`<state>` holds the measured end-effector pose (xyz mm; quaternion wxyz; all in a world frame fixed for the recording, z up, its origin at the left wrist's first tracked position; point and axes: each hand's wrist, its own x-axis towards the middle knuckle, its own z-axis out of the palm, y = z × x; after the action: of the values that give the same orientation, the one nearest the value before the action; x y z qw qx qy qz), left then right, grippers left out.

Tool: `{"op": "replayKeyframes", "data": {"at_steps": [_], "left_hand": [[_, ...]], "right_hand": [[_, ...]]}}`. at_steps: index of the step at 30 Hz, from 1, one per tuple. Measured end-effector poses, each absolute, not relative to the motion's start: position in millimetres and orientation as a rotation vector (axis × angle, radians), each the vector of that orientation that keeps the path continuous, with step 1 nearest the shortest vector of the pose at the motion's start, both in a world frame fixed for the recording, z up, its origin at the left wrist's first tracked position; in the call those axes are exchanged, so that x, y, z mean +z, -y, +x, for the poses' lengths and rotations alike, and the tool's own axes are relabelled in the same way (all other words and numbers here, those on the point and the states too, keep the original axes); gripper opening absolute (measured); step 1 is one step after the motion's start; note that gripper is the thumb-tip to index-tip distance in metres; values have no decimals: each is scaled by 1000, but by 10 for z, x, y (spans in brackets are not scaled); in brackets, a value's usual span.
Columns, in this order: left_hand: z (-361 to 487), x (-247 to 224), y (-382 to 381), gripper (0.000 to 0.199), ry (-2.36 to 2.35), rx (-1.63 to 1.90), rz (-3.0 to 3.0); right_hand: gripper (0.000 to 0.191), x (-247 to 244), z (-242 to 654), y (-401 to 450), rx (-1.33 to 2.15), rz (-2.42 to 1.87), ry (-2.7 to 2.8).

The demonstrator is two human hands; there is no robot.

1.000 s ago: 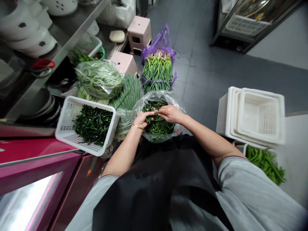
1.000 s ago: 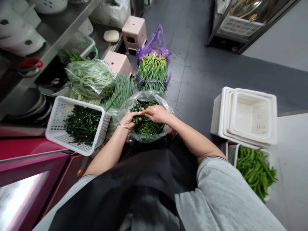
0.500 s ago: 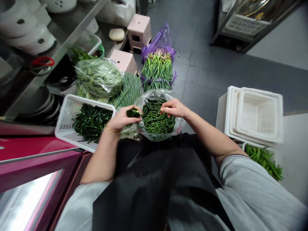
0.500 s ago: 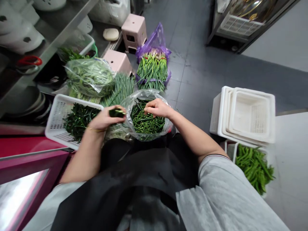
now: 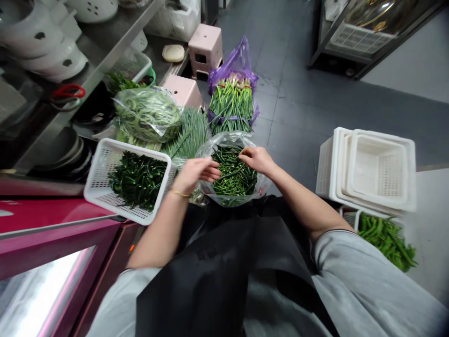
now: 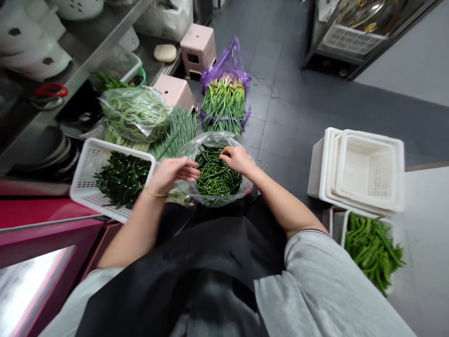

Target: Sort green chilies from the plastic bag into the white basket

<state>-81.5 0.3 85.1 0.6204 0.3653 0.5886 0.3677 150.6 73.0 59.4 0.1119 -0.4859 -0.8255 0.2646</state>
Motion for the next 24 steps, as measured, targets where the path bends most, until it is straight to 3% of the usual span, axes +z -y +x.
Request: {"op": "replayKeyframes", "data": {"at_steps": [2, 4, 7, 10, 14, 17, 19, 22, 24], "left_hand": [[-315, 619, -28, 50, -1166, 717, 553], [-66, 367, -34, 41, -1108, 779, 441], [-50, 166, -18, 27, -1106, 858, 516], [-159, 290, -27, 22, -1095, 750, 817], [-245, 716, -107, 25, -1007, 708, 1204], [-305, 885, -184, 29, -1011, 877, 1255], [-313, 805, -240, 25, -1136, 947, 1325], [-221, 443, -292, 11, -1413, 670, 1670], [-113, 176, -286, 9, -1555, 375, 1854]], "right_hand": [[25, 678, 1542, -552, 802, -1187, 2418], [25, 673, 1599, -380, 955, -936, 2471], [34, 567, 1673, -284, 1248, -1043, 2343], [51, 488, 1640, -404, 1493, -1390, 2079], [59, 472, 1502, -656, 1603, -1163, 1965], [61, 393, 1517, -762, 1494, -1241, 1918], [52, 282, 1586, -772, 1265, -1328, 2166], [29, 96, 1676, -740, 755, -1270, 2767], [26, 8, 1692, -727, 497, -1142, 3051]]}}
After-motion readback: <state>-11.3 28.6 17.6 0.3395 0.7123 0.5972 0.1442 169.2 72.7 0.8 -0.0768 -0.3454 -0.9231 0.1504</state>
